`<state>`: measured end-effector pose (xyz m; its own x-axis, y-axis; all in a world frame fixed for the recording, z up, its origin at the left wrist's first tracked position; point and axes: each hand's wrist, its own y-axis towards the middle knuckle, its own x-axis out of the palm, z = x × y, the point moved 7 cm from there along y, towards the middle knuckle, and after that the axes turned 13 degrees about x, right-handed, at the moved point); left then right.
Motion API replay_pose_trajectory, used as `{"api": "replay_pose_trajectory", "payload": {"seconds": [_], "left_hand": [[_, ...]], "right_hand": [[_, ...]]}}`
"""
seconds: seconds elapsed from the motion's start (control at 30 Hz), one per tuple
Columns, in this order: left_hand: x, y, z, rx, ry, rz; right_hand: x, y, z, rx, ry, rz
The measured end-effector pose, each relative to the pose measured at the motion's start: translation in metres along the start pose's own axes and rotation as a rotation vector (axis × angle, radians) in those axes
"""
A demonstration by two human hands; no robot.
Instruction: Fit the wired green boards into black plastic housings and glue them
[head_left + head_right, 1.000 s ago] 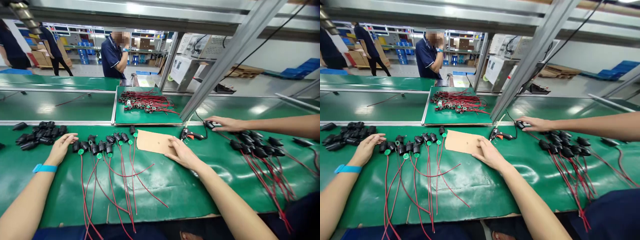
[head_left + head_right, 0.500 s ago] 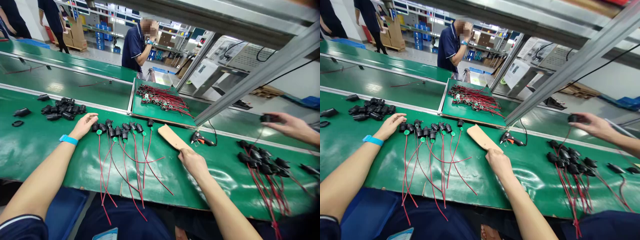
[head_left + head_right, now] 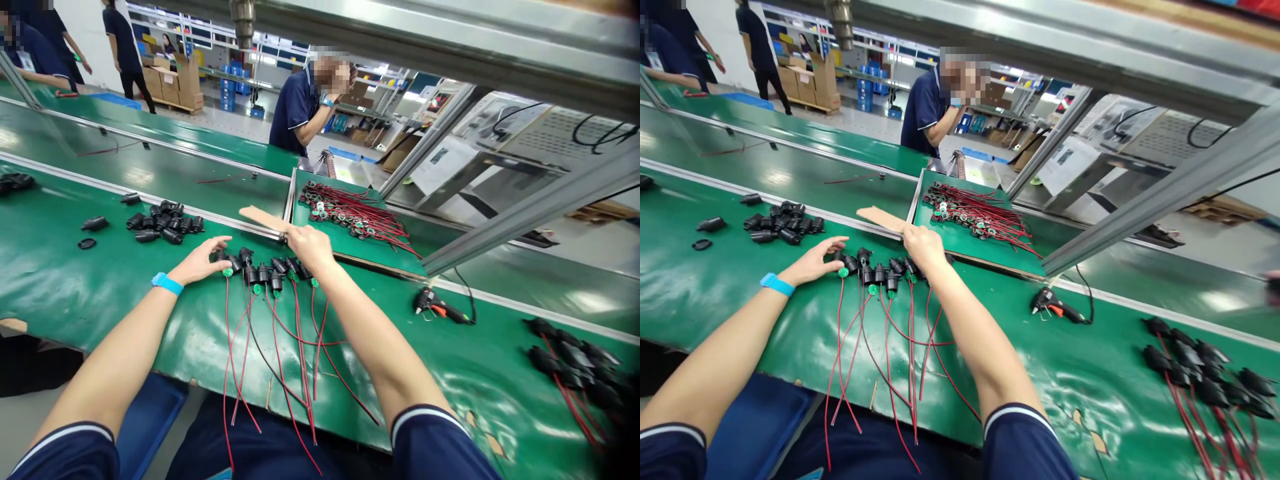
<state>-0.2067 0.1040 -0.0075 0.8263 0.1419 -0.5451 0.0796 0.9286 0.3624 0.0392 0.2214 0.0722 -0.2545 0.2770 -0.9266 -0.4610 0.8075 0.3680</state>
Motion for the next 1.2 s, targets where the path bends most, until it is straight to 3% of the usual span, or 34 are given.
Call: {"api": "replay_pose_trajectory", "payload": {"seconds": [0.1, 0.23, 0.33, 0.43, 0.63, 0.83, 0.97, 1.2], "left_hand": [[0.005, 0.000, 0.010, 0.078, 0.068, -0.095], [0.020, 0.004, 0.019, 0.129, 0.128, -0.200], [0.034, 0.008, 0.023, 0.154, 0.156, -0.249], [0.048, 0.012, 0.030, 0.182, 0.191, -0.260], [0.084, 0.025, 0.048, 0.262, 0.248, -0.280], [0.118, 0.041, 0.066, 0.317, 0.273, -0.304], [0.154, 0.052, 0.087, 0.358, 0.253, -0.344], [0.243, 0.063, 0.146, 0.461, 0.142, -0.462]], "right_hand": [[0.013, 0.002, 0.006, 0.050, 0.061, 0.029], [0.012, -0.045, 0.070, 0.283, 0.103, 0.116], [0.020, -0.080, 0.098, 0.360, 0.132, 0.062], [0.035, -0.097, 0.091, 0.358, 0.171, -0.044], [0.045, -0.094, 0.061, 0.366, 0.212, -0.145], [0.034, -0.116, 0.079, 0.402, 0.201, -0.141], [0.021, -0.154, 0.106, 0.447, 0.183, -0.128], [-0.005, -0.235, 0.166, 0.594, 0.117, -0.053]]}}
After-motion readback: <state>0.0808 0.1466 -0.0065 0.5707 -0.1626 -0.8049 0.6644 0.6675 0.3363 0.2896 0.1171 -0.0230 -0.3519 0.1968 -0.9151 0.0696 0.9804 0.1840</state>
